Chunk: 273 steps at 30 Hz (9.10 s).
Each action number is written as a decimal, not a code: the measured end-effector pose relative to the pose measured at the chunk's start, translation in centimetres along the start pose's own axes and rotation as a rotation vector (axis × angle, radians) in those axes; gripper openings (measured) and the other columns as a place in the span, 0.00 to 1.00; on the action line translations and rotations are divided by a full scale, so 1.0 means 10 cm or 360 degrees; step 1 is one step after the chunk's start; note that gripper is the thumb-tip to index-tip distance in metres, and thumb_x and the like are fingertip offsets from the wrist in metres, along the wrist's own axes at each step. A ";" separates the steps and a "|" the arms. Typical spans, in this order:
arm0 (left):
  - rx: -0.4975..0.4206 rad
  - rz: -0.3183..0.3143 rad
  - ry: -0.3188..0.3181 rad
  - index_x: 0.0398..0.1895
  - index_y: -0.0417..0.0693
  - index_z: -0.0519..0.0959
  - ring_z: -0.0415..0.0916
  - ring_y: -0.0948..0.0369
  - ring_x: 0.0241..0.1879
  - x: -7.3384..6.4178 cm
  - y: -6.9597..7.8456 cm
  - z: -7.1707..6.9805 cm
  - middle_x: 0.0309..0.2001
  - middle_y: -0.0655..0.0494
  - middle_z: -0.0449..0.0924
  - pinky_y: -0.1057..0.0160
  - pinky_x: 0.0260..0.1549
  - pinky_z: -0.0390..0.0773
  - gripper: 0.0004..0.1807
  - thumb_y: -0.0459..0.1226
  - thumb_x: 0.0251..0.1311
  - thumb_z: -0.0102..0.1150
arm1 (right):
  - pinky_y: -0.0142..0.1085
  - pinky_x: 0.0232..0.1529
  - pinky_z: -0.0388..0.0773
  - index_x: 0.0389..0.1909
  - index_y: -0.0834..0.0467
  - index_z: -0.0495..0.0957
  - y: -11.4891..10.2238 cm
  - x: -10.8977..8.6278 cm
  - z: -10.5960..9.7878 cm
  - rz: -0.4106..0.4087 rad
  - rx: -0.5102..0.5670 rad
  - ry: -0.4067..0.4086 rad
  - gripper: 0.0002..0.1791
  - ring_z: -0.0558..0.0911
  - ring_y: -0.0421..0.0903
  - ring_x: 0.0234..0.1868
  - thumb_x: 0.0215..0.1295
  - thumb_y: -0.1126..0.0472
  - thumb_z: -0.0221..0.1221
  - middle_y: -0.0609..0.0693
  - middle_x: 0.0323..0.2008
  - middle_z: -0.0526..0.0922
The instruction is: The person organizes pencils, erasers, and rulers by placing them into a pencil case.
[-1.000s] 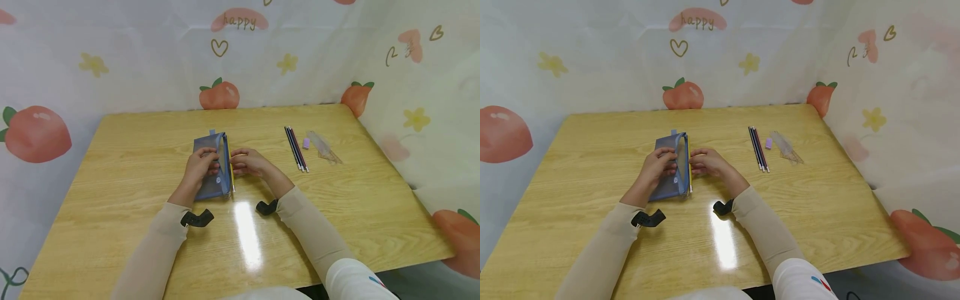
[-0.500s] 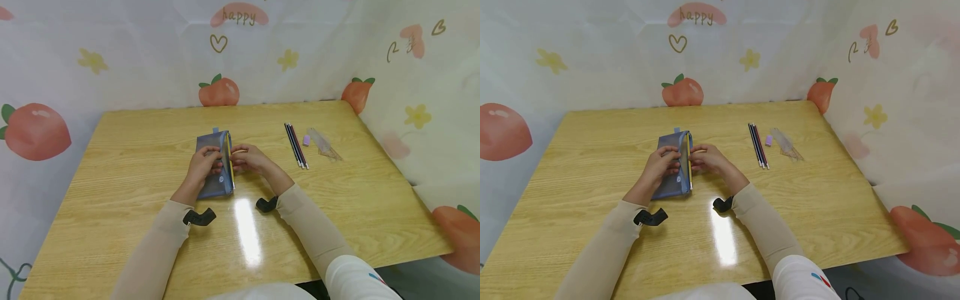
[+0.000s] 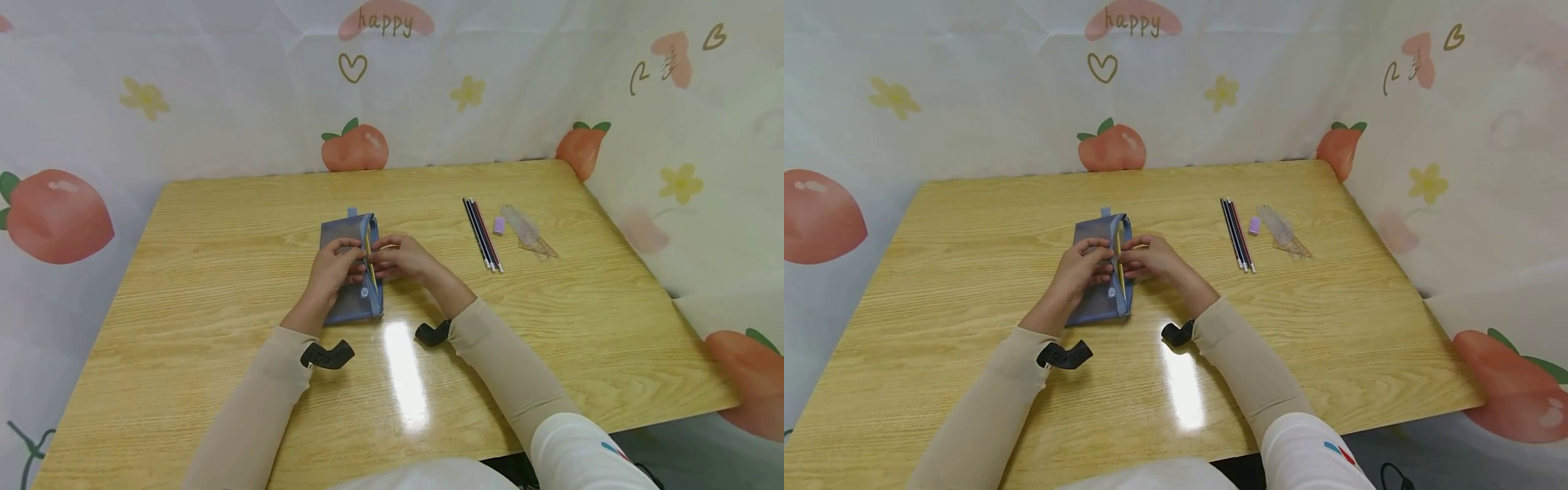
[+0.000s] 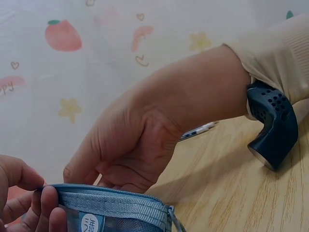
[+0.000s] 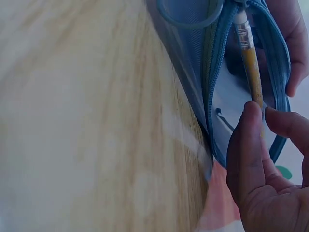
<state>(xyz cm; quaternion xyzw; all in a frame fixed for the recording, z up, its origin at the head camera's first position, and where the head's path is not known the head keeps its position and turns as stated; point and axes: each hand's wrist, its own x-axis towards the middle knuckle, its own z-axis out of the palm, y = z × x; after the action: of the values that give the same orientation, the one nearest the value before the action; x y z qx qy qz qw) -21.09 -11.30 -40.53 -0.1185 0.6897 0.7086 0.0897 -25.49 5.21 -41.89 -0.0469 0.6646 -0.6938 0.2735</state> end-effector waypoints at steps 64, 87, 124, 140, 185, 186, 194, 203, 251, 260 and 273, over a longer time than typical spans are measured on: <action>-0.0110 -0.0026 -0.0037 0.55 0.44 0.74 0.77 0.69 0.22 -0.02 0.09 -0.11 0.39 0.51 0.77 0.72 0.23 0.82 0.15 0.35 0.66 0.55 | 0.42 0.34 0.84 0.43 0.72 0.81 -0.32 -0.26 -1.33 0.0111 -0.1760 0.0887 0.13 0.83 0.53 0.31 0.66 0.64 0.60 0.68 0.41 0.83; -0.0140 0.0005 -0.0040 0.53 0.44 0.74 0.78 0.69 0.23 -0.03 0.10 -0.13 0.40 0.51 0.78 0.72 0.24 0.82 0.13 0.33 0.66 0.53 | 0.30 0.36 0.83 0.66 0.66 0.66 -0.23 -0.37 -1.06 0.0216 -0.0322 0.0356 0.25 0.80 0.38 0.27 0.70 0.65 0.55 0.50 0.41 0.78; -0.0099 -0.0029 -0.0046 0.57 0.43 0.73 0.78 0.69 0.23 -0.02 0.10 -0.09 0.39 0.54 0.75 0.71 0.25 0.82 0.16 0.35 0.67 0.53 | 0.28 0.31 0.82 0.62 0.65 0.67 -0.13 -0.39 -0.49 0.0113 0.0183 0.0054 0.19 0.80 0.39 0.29 0.72 0.70 0.52 0.47 0.32 0.81; -0.0138 -0.0026 -0.0055 0.56 0.44 0.73 0.78 0.69 0.23 -0.01 0.09 -0.08 0.40 0.53 0.76 0.71 0.25 0.82 0.15 0.35 0.67 0.53 | 0.30 0.34 0.83 0.63 0.66 0.66 -0.11 -0.31 -0.31 0.0114 0.0151 -0.0021 0.21 0.80 0.40 0.30 0.70 0.71 0.53 0.49 0.33 0.80; -0.0024 0.0009 -0.0074 0.58 0.44 0.71 0.78 0.67 0.24 -0.03 0.09 -0.02 0.30 0.57 0.77 0.71 0.24 0.81 0.18 0.36 0.66 0.53 | 0.33 0.31 0.85 0.60 0.68 0.68 -0.09 -0.09 0.03 0.0049 -0.0099 0.0007 0.21 0.83 0.43 0.28 0.68 0.71 0.57 0.53 0.30 0.81; -0.0021 0.0011 -0.0075 0.58 0.44 0.72 0.78 0.67 0.24 -0.03 0.09 -0.02 0.31 0.56 0.77 0.71 0.24 0.81 0.18 0.36 0.66 0.53 | 0.33 0.31 0.85 0.60 0.68 0.68 -0.09 -0.08 0.04 0.0045 -0.0101 0.0010 0.20 0.83 0.43 0.28 0.68 0.71 0.56 0.53 0.31 0.81; -0.0027 0.0018 -0.0086 0.57 0.45 0.72 0.78 0.67 0.25 -0.02 0.08 -0.03 0.33 0.55 0.76 0.71 0.25 0.81 0.16 0.37 0.67 0.53 | 0.34 0.33 0.85 0.60 0.69 0.68 -0.08 -0.11 0.05 0.0003 -0.0137 -0.0020 0.19 0.84 0.43 0.31 0.69 0.70 0.54 0.54 0.35 0.81; -0.0013 -0.0001 -0.0070 0.60 0.44 0.72 0.78 0.67 0.25 -0.03 0.10 -0.05 0.33 0.56 0.76 0.71 0.26 0.82 0.19 0.37 0.67 0.53 | 0.42 0.42 0.85 0.60 0.67 0.71 -0.15 -0.15 -0.16 -0.0091 -0.0335 0.0135 0.21 0.84 0.51 0.37 0.68 0.66 0.59 0.57 0.42 0.81; -0.0082 -0.0002 -0.0051 0.57 0.46 0.72 0.77 0.69 0.24 -0.06 0.12 -0.08 0.35 0.57 0.75 0.72 0.25 0.81 0.16 0.36 0.68 0.52 | 0.33 0.18 0.74 0.14 0.61 0.76 -0.46 -0.21 -1.58 0.0206 -0.1862 0.0680 0.17 0.73 0.42 0.12 0.63 0.67 0.57 0.49 0.10 0.74; -0.0077 0.0002 -0.0062 0.57 0.46 0.72 0.77 0.68 0.25 -0.06 0.13 -0.09 0.36 0.57 0.74 0.72 0.26 0.81 0.15 0.36 0.68 0.51 | 0.33 0.15 0.72 0.06 0.53 0.65 -0.40 -0.16 -1.57 0.0180 -0.1874 0.0731 0.25 0.73 0.43 0.09 0.62 0.70 0.56 0.48 0.06 0.69; -0.0069 -0.0001 -0.0065 0.57 0.46 0.72 0.77 0.68 0.25 -0.07 0.15 -0.09 0.35 0.56 0.73 0.72 0.27 0.82 0.16 0.36 0.68 0.51 | 0.39 0.31 0.86 0.40 0.71 0.83 -0.41 -0.21 -1.54 0.0124 -0.1566 0.0634 0.11 0.83 0.42 0.20 0.64 0.65 0.60 0.66 0.39 0.85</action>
<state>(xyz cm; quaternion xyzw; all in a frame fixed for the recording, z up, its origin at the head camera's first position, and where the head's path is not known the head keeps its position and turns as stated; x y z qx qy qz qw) -20.84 -12.22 -38.89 -0.1059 0.6722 0.7257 0.1014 -31.57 19.81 -39.09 -0.0123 0.9517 -0.2850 0.1131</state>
